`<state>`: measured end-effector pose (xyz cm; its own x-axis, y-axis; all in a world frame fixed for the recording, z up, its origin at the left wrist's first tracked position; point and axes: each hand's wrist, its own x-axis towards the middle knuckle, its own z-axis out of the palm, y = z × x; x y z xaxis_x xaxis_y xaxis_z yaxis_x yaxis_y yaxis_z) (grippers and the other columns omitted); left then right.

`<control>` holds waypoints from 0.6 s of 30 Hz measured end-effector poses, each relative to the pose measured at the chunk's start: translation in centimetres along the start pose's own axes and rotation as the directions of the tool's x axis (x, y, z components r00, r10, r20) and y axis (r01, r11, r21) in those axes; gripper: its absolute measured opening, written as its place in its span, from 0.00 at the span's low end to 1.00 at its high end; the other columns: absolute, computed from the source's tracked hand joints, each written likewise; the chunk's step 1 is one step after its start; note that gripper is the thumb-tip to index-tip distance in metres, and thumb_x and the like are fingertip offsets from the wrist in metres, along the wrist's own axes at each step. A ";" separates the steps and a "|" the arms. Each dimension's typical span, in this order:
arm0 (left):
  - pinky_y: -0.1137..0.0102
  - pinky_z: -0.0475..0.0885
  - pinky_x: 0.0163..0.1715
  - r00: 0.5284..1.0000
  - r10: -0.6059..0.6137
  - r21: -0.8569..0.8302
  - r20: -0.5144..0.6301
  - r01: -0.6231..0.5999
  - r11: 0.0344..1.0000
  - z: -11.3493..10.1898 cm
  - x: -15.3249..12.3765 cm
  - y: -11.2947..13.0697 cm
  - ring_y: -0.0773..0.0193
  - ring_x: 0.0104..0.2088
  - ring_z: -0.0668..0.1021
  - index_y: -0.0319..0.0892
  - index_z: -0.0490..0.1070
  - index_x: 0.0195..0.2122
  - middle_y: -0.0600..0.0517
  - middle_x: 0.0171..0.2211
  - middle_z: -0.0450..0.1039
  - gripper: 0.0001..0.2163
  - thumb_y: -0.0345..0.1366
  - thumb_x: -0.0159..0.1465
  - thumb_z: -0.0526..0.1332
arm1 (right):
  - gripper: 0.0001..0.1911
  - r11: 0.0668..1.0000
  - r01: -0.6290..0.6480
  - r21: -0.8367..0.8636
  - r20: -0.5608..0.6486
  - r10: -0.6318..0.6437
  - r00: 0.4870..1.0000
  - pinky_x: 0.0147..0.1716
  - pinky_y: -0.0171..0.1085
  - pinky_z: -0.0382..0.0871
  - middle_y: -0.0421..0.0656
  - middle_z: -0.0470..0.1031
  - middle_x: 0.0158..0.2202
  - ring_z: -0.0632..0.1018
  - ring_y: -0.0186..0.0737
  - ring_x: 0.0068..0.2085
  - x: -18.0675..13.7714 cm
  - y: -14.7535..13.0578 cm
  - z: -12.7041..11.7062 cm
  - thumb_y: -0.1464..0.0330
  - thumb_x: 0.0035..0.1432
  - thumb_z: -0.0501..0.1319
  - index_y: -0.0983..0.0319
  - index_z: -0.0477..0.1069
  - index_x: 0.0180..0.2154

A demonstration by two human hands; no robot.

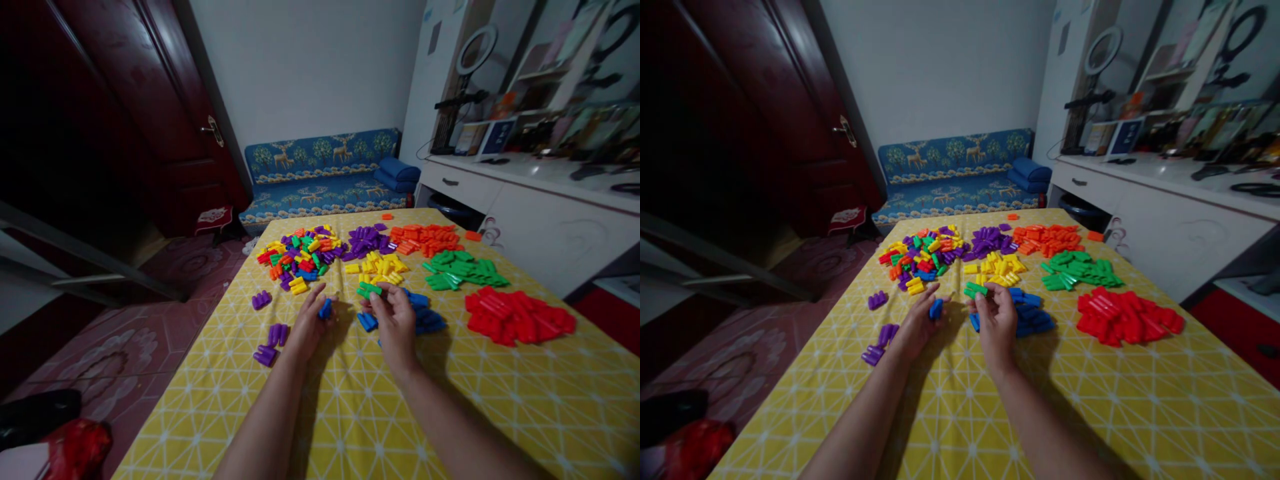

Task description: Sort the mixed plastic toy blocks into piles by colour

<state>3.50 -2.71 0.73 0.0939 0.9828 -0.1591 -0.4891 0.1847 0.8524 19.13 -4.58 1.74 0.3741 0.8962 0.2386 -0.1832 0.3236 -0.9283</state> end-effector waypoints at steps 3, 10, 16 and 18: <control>0.76 0.71 0.31 1.000 -0.003 -0.064 0.003 0.003 0.998 -0.1 0.3 -0.6 0.65 0.40 0.79 0.44 0.66 0.54 0.47 0.48 0.73 0.29 0.23 0.49 0.66 | 0.20 0.998 0.064 -0.029 -0.099 -0.067 0.993 0.29 0.35 0.74 0.42 0.75 0.37 0.78 0.37 0.32 2.0 -0.7 -1.4 0.62 0.54 0.64 0.60 0.68 0.48; 0.68 0.73 0.48 0.999 -0.014 -0.058 0.030 0.016 0.998 0.1 0.1 -0.9 0.60 0.48 0.79 0.40 0.68 0.52 0.44 0.52 0.72 0.24 0.23 0.53 0.67 | 0.35 0.984 0.064 0.168 -0.419 0.012 0.908 0.40 0.39 0.75 0.41 0.71 0.38 0.78 0.36 0.38 10.9 -0.4 -7.5 0.72 0.39 0.67 0.64 0.64 0.53; 0.72 0.76 0.33 0.998 0.020 -0.027 0.057 -0.019 0.999 0.4 0.3 -1.2 0.63 0.34 0.81 0.36 0.68 0.50 0.42 0.42 0.77 0.21 0.41 0.59 0.67 | 0.48 0.987 0.000 0.164 -0.505 0.084 0.859 0.48 0.45 0.73 0.46 0.62 0.55 0.75 0.38 0.48 13.5 0.7 -10.3 0.72 0.39 0.68 0.58 0.51 0.62; 0.74 0.74 0.29 0.996 0.024 0.001 0.086 -0.024 1.000 0.3 0.4 -1.3 0.65 0.29 0.80 0.34 0.70 0.46 0.42 0.36 0.78 0.23 0.48 0.59 0.66 | 0.44 0.994 0.068 0.086 -0.509 -0.015 0.861 0.49 0.46 0.72 0.48 0.59 0.60 0.73 0.41 0.51 12.0 0.7 -9.5 0.69 0.42 0.68 0.57 0.54 0.60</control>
<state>4.41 -2.59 -0.28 0.1568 0.9830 -0.0954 -0.4904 0.1614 0.8564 32.15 3.54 1.24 0.7873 0.6121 0.0741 -0.2346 0.4085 -0.8821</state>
